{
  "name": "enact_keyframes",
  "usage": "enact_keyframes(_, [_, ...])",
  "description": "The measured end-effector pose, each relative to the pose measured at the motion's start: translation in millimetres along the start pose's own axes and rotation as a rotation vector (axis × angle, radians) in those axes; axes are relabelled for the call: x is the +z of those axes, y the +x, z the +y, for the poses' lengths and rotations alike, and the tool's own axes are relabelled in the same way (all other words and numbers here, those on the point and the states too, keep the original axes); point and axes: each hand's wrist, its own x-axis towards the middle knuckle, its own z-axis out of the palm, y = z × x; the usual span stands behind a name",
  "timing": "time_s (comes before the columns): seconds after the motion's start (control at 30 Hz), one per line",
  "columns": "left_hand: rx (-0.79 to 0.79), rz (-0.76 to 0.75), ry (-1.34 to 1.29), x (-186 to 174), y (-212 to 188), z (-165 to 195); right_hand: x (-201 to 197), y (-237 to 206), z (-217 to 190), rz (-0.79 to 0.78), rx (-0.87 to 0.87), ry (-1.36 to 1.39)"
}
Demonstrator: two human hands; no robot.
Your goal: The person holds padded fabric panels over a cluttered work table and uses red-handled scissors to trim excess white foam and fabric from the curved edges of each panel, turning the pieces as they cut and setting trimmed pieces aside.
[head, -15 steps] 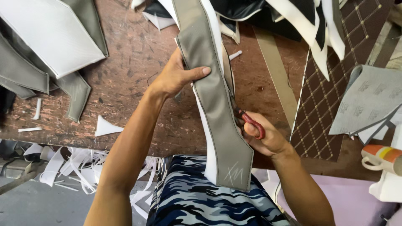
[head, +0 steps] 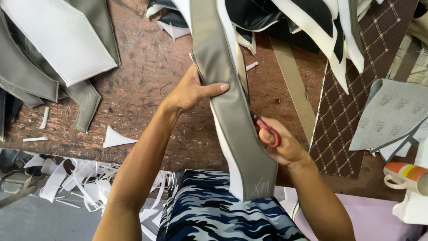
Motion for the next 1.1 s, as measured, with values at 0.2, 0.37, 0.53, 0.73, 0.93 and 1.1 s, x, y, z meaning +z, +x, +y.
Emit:
enact_keyframes(0.2, [-0.116, -0.009, -0.059, 0, 1, -2, 5, 4, -7, 0.105, 0.121, -0.118])
enact_keyframes(0.37, [-0.138, 0.057, -0.523, -9, 15, 3, 3, 1, -10, 0.108, 0.160, -0.154])
enact_keyframes(0.53, [0.148, 0.196, -0.362, -46, 56, 41, -7, -7, -18, 0.066, 0.172, -0.234])
enact_keyframes(0.73, [0.497, 0.118, 0.013, -38, 67, 90, -9, -11, -32, 0.004, -0.045, -0.336])
enact_keyframes(0.93, [0.638, 0.077, 0.026, -9, 68, 121, 7, -2, -46, -0.055, -0.274, -0.466])
enact_keyframes(1.1, [0.717, 0.100, 0.079, -3, 63, 135, 3, -5, -40, 0.114, -0.401, -0.773])
